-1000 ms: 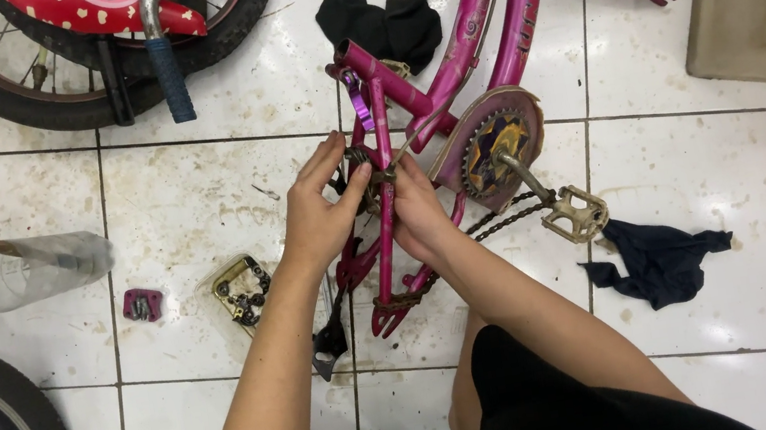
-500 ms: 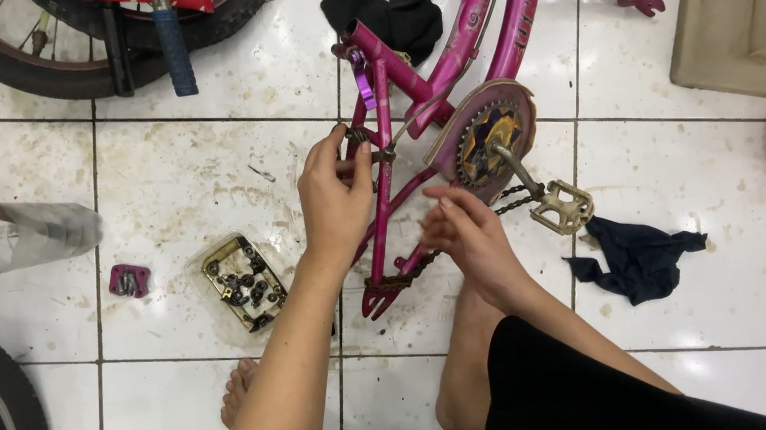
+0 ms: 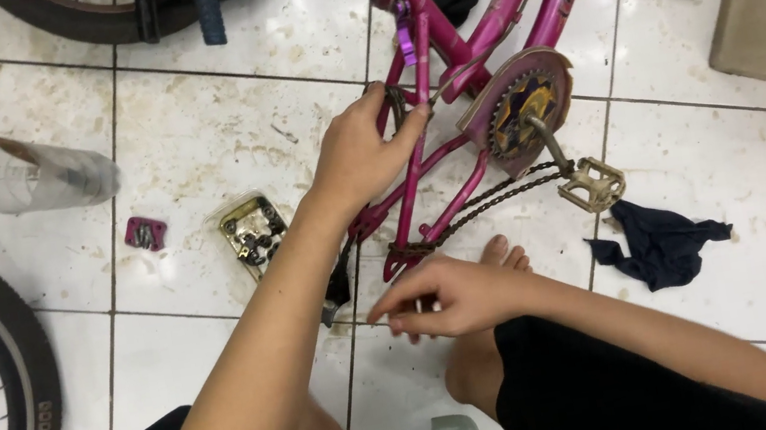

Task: Sorting through a container of small bicycle hardware and manipulating the chain and frame of a pink bicycle.

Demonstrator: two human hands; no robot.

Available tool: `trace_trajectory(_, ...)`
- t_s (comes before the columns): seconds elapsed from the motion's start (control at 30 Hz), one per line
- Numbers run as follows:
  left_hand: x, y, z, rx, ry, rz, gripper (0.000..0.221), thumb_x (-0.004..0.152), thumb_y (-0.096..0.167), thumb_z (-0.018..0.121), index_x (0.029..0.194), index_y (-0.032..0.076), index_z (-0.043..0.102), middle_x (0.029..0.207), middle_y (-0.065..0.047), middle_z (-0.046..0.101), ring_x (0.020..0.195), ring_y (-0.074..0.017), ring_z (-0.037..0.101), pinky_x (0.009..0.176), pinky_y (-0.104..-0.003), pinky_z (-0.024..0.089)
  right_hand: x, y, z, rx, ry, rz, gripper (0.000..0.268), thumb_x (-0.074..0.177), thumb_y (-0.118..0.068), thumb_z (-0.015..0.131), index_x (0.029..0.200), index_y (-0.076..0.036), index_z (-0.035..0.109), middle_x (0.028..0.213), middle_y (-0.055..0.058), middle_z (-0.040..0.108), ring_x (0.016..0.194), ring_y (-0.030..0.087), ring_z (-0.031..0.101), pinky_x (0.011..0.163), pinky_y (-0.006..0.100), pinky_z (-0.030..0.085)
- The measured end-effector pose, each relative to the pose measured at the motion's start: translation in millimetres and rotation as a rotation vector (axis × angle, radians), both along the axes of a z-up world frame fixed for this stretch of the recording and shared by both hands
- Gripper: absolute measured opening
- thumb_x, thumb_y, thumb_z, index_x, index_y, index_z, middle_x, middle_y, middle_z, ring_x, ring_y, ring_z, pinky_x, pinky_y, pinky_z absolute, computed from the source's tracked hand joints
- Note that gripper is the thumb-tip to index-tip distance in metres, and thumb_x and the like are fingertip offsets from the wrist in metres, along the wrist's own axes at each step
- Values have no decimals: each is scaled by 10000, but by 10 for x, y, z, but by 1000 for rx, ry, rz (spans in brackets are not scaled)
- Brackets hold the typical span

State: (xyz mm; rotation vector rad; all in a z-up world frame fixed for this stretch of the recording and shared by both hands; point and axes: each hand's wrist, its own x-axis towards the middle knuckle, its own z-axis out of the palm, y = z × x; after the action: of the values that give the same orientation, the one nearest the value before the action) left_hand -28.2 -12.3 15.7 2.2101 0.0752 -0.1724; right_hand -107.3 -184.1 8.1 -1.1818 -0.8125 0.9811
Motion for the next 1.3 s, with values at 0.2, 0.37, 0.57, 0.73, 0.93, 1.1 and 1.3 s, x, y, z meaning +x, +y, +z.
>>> trace_trajectory(0.2,131,124,53,-44,301,-43,890,885,642,535,1443,-51,499,1415,-269,581,1368,-400,519,1137,-489,412,-10,1022,-496,-487,-1579,83,178,784,46,753,920,-69,764,810,94,697,716,226,681,611,298,539)
trace_trajectory(0.37,160,189,256,-26,381,-59,874,826,675,538,1437,50,550,1432,-180,600,1392,-342,510,1151,-457,402,5,1636,-1264,-841,-1732,448,165,784,-16,769,929,-70,709,884,120,639,804,283,563,770,422,454)
trace_trajectory(0.57,115,283,358,-67,426,-111,881,818,597,541,1491,32,480,1507,-176,535,1445,-316,454,1194,-441,355,222,1809,-1282,-783,-1713,390,75,846,-49,711,891,-102,682,867,80,616,780,248,533,778,396,425)
trace_trajectory(0.73,123,342,316,-118,423,-111,884,810,605,535,1493,46,485,1512,-167,535,1451,-311,449,1192,-438,356,367,1758,-1328,-752,-1691,361,64,897,-75,663,860,-128,660,853,47,597,761,219,509,785,375,401)
trace_trajectory(0.93,171,356,380,-86,420,-153,824,833,556,519,1462,23,520,1491,-169,555,1441,-323,456,1179,-457,365,428,1702,-1320,-739,-1660,279,159,965,-111,600,818,-162,631,834,4,571,734,181,477,794,346,370)
trace_trajectory(1.1,193,329,388,-32,454,-158,828,830,578,533,1446,25,540,1477,-156,570,1436,-302,464,1173,-456,368,513,1622,-1297,-723,-1622,185,269,1033,-146,536,777,-197,601,815,-40,546,708,142,445,804,318,338)
trace_trajectory(1.3,212,319,423,-12,467,-187,807,851,566,510,1462,38,522,1496,-134,555,1443,-310,448,1182,-457,352,197,1204,-21,-683,-1814,271,71,826,-23,724,848,-90,728,783,95,619,724,279,537,774,446,397)
